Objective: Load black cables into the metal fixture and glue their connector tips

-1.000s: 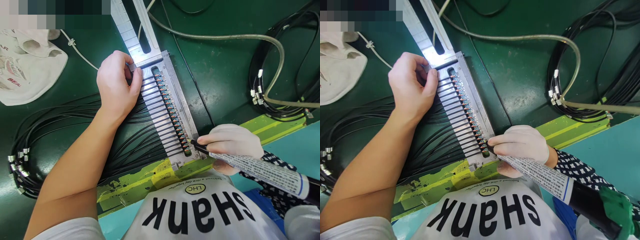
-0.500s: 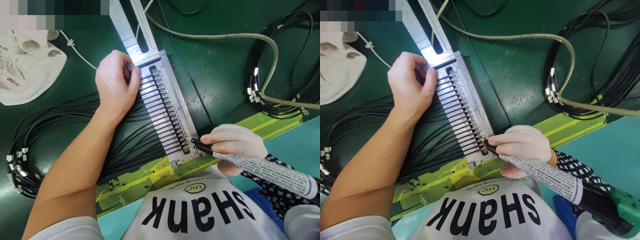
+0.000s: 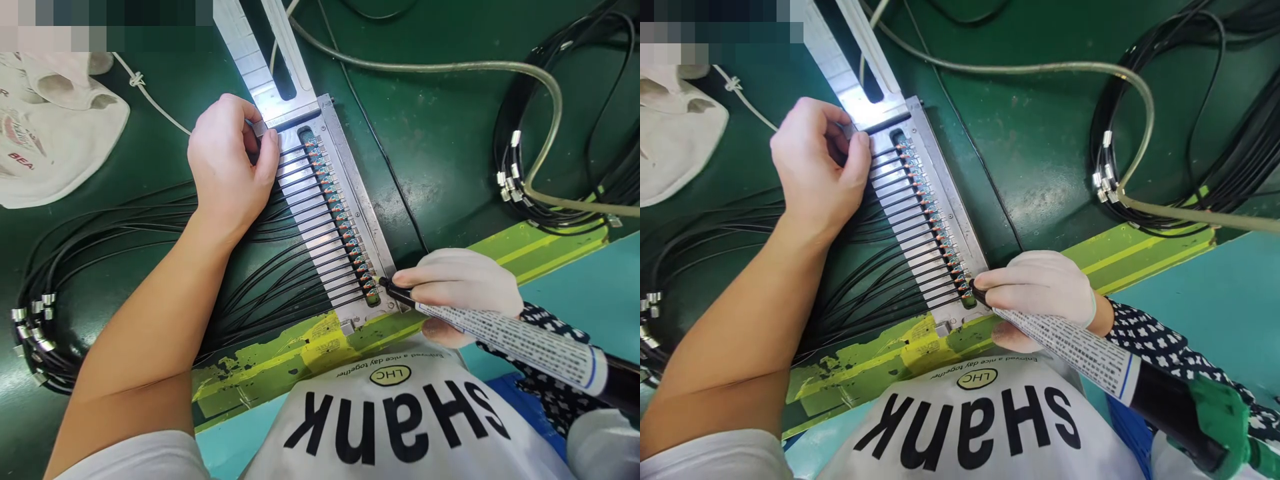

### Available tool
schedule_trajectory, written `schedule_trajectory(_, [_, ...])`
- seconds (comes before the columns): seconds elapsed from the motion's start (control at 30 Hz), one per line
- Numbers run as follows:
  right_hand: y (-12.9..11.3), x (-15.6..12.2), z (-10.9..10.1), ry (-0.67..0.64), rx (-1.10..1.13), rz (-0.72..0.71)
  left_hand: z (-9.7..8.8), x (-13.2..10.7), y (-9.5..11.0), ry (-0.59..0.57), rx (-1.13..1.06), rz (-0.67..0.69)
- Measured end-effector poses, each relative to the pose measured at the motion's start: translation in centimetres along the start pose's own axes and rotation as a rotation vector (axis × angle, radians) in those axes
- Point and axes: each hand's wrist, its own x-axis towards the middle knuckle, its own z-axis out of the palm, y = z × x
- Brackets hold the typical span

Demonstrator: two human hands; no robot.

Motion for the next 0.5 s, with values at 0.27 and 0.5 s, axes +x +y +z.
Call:
schedule_trajectory(0.27, [-0.28,-0.29,0.32,-0.002,-0.005,0.042,0.02,-0.09,-0.12,-0.005,0.001,-0.002])
schedule_trajectory(0.5, [-0.34,-0.14,0.19,0.011,0.008,0.031,-0.02,-0.03,0.0,-0.003,0.011,0.008])
